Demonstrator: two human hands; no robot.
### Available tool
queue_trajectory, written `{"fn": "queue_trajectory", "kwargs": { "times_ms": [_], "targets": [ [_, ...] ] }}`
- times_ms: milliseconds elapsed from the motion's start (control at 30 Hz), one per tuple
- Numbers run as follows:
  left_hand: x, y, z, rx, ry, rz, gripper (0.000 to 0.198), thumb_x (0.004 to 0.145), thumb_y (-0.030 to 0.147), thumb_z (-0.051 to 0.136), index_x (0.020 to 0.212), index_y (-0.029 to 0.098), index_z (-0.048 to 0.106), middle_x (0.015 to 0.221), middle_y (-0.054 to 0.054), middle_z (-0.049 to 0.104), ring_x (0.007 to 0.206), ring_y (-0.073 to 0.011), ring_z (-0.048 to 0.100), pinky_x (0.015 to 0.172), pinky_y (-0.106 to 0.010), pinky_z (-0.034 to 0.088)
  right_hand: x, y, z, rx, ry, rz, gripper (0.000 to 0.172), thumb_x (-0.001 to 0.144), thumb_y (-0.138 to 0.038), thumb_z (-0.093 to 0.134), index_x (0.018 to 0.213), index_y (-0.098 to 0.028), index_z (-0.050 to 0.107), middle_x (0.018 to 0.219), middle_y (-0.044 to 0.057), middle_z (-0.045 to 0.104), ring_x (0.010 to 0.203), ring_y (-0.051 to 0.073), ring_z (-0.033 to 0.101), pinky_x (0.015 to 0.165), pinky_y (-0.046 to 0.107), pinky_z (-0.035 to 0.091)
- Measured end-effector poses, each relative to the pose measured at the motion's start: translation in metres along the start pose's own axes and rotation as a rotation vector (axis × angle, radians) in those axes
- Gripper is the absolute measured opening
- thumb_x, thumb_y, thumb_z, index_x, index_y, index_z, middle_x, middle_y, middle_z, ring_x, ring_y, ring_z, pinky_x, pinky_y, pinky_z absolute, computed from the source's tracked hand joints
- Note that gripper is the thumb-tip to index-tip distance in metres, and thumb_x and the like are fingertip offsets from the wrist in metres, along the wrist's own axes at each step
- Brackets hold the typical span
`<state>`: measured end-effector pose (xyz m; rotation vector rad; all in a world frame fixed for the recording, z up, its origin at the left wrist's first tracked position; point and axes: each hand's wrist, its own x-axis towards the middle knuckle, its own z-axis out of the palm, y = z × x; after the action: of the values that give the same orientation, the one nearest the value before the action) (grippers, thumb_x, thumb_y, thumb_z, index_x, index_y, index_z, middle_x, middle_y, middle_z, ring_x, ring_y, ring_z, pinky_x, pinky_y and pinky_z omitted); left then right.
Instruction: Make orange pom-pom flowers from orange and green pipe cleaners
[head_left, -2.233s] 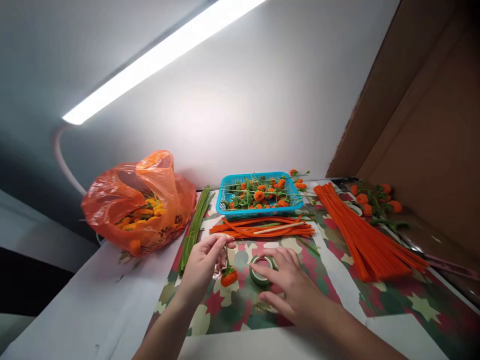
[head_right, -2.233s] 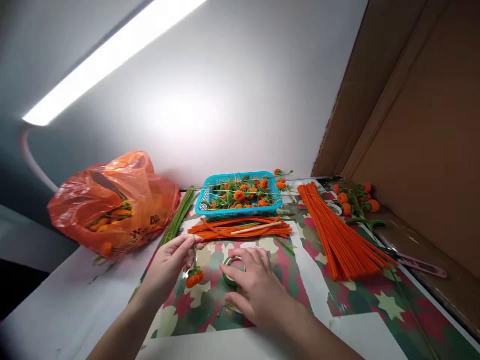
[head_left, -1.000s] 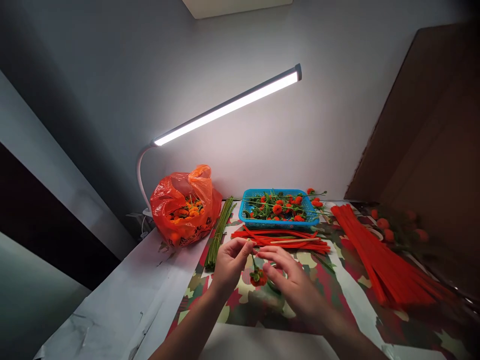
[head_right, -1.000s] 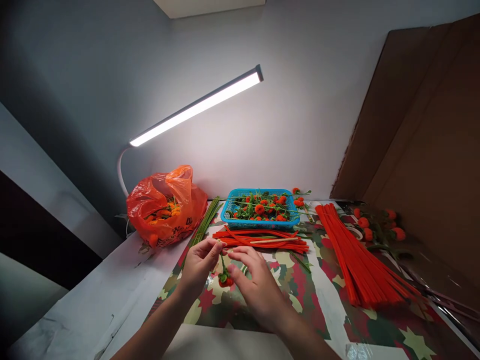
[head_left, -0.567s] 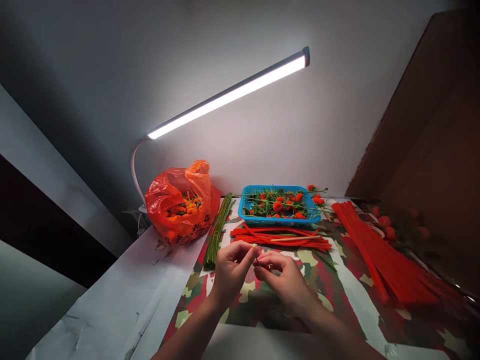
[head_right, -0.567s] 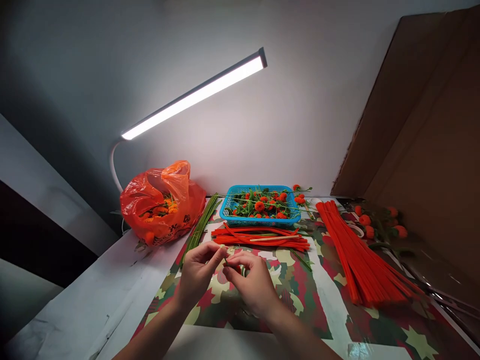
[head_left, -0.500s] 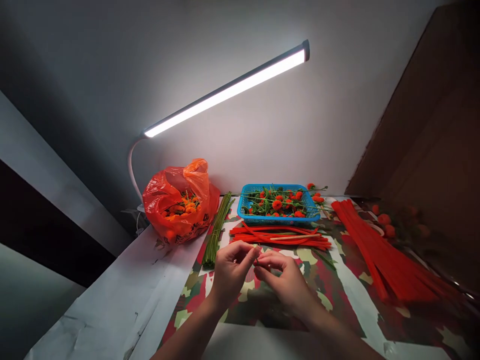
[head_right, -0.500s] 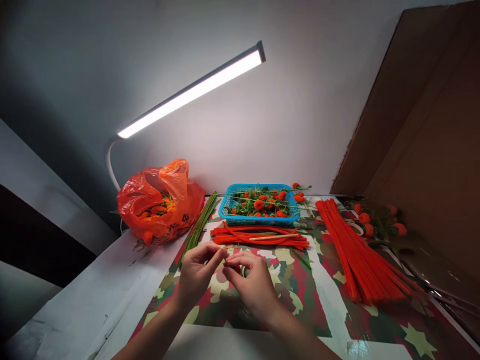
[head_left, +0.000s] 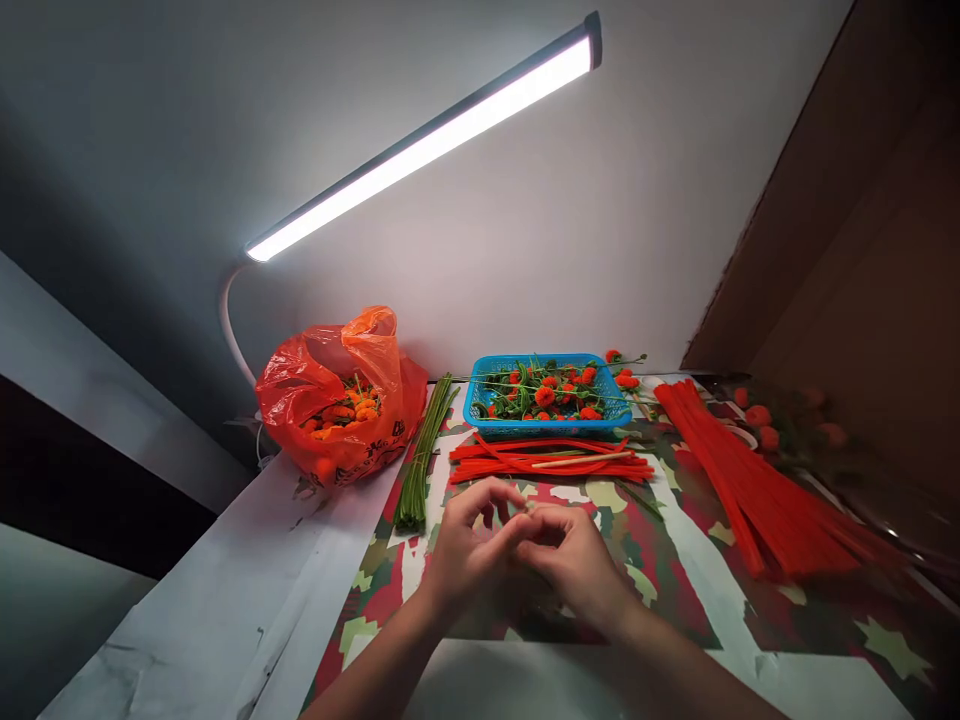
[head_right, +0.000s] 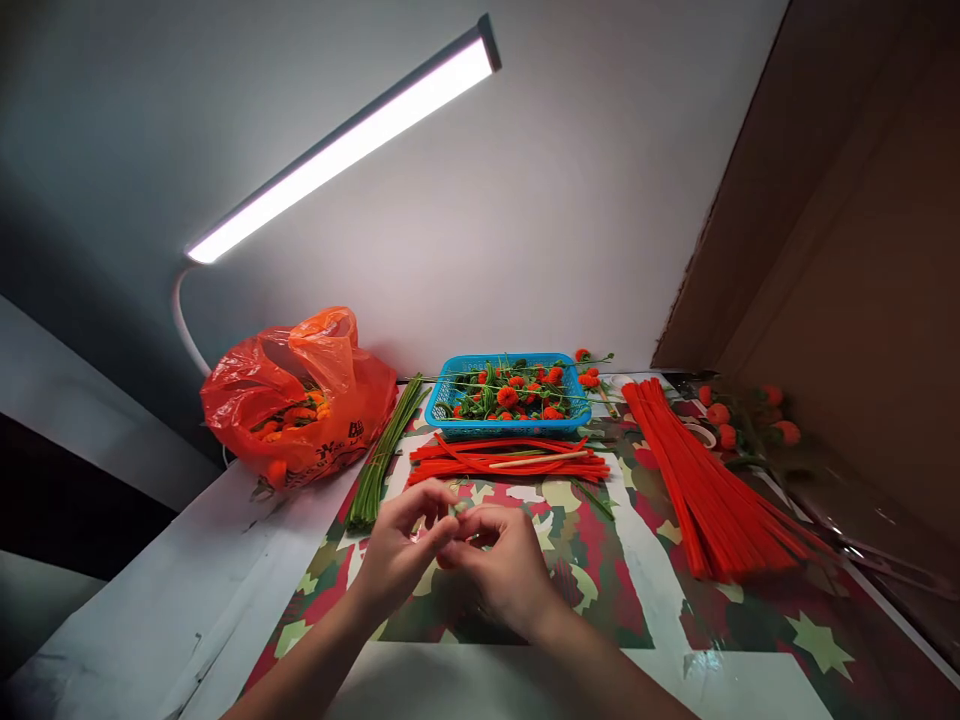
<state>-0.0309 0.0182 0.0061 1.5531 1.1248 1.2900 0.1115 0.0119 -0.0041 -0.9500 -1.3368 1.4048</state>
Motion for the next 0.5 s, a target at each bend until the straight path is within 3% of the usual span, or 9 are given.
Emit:
{"fn": "queue_trajectory", "kwargs": {
  "times_ms": [100,200,233,300,400,500],
  "targets": [
    [0.004,-0.006,-0.003,-0.293,-0.141,-0.278,0.05,0.076,0.062,0.058,0.105,0.022,0.061,0.09,-0.005,0.063,0.058,-0.0133,0.058,0.052,-0.025,0.047,0.004,0.0,-0.01,0.089,0.038,-0.115,0.023,0.067,-0.041,0.079,0.065,-0.019,0.071,0.092,0.007,0.069,0.089,0.022,0.065,0.074,0.033,0.052],
    [0.005,-0.011,-0.002,-0.602,-0.414,-0.538,0.053,0.074,0.061,0.062,0.106,0.019,0.062,0.086,-0.006,0.063,0.067,-0.0167,0.064,0.055,-0.026,0.052,0.008,-0.002,-0.02,0.105,0.049,-0.201,0.019,0.066,-0.041,0.08,0.067,-0.023,0.074,0.11,0.008,0.065,0.11,0.025,0.057,0.085,0.037,0.051],
    [0.005,-0.011,-0.001,-0.655,-0.433,-0.557,0.05,0.073,0.056,0.066,0.106,0.018,0.064,0.082,-0.005,0.063,0.068,-0.0161,0.064,0.057,-0.025,0.052,0.009,-0.002,-0.022,0.092,0.051,-0.216,0.019,0.065,-0.042,0.081,0.066,-0.024,0.074,0.113,0.008,0.064,0.113,0.026,0.055,0.089,0.039,0.049],
    [0.004,-0.01,0.002,-0.662,-0.367,-0.509,0.044,0.071,0.047,0.074,0.104,0.017,0.067,0.077,-0.004,0.063,0.064,-0.013,0.063,0.056,-0.021,0.051,0.009,-0.001,-0.024,0.056,0.069,-0.233,0.019,0.065,-0.042,0.081,0.067,-0.025,0.075,0.116,0.007,0.063,0.116,0.025,0.053,0.097,0.042,0.044],
    [0.002,-0.006,0.003,-0.502,-0.226,-0.297,0.034,0.071,0.033,0.077,0.101,0.019,0.07,0.078,-0.003,0.066,0.061,-0.011,0.061,0.054,-0.02,0.051,0.009,0.003,-0.022,0.092,0.105,-0.223,0.015,0.067,-0.04,0.08,0.073,-0.026,0.076,0.118,0.006,0.062,0.116,0.024,0.052,0.101,0.043,0.04],
    [0.0,-0.002,0.001,-0.241,-0.126,0.007,0.026,0.074,0.02,0.074,0.099,0.023,0.071,0.096,-0.006,0.068,0.084,-0.017,0.066,0.068,-0.024,0.055,0.008,0.005,-0.018,0.188,0.135,-0.186,0.013,0.067,-0.036,0.081,0.076,-0.027,0.076,0.117,0.005,0.062,0.114,0.023,0.054,0.098,0.04,0.041]
  ]
}}
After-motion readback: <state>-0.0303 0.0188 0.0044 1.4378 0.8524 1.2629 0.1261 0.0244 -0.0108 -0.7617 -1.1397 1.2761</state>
